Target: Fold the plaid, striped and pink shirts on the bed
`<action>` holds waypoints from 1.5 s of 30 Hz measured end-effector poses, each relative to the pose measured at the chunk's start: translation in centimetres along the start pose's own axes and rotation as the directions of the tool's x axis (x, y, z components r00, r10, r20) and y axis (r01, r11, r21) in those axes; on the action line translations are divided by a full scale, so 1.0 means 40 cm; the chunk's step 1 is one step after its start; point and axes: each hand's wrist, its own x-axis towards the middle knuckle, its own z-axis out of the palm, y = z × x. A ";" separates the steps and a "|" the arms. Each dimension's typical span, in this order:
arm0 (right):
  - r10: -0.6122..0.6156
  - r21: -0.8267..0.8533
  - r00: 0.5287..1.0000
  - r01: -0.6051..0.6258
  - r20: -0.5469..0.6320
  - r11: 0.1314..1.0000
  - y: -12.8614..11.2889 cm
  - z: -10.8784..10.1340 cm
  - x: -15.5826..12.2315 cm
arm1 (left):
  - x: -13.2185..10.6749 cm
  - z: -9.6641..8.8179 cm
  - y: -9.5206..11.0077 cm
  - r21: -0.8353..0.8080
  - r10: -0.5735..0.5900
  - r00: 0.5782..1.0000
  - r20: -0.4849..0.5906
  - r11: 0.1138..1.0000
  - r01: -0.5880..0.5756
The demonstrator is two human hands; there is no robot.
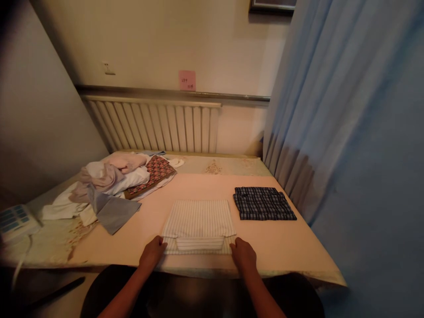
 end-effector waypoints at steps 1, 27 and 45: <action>0.001 -0.004 1.000 -0.001 -0.009 1.000 -0.001 0.001 -0.003 | -0.004 -0.002 0.000 0.007 0.006 1.000 -0.005 1.000 -0.006; -0.023 -0.058 1.000 0.022 -0.010 0.998 0.003 0.010 -0.009 | 0.022 0.194 0.218 0.456 0.760 0.646 -0.073 0.602 -0.656; -0.046 0.066 0.996 0.051 -0.072 0.997 0.021 -0.002 -0.020 | 0.021 0.193 0.221 0.444 0.756 0.650 -0.079 0.610 -0.656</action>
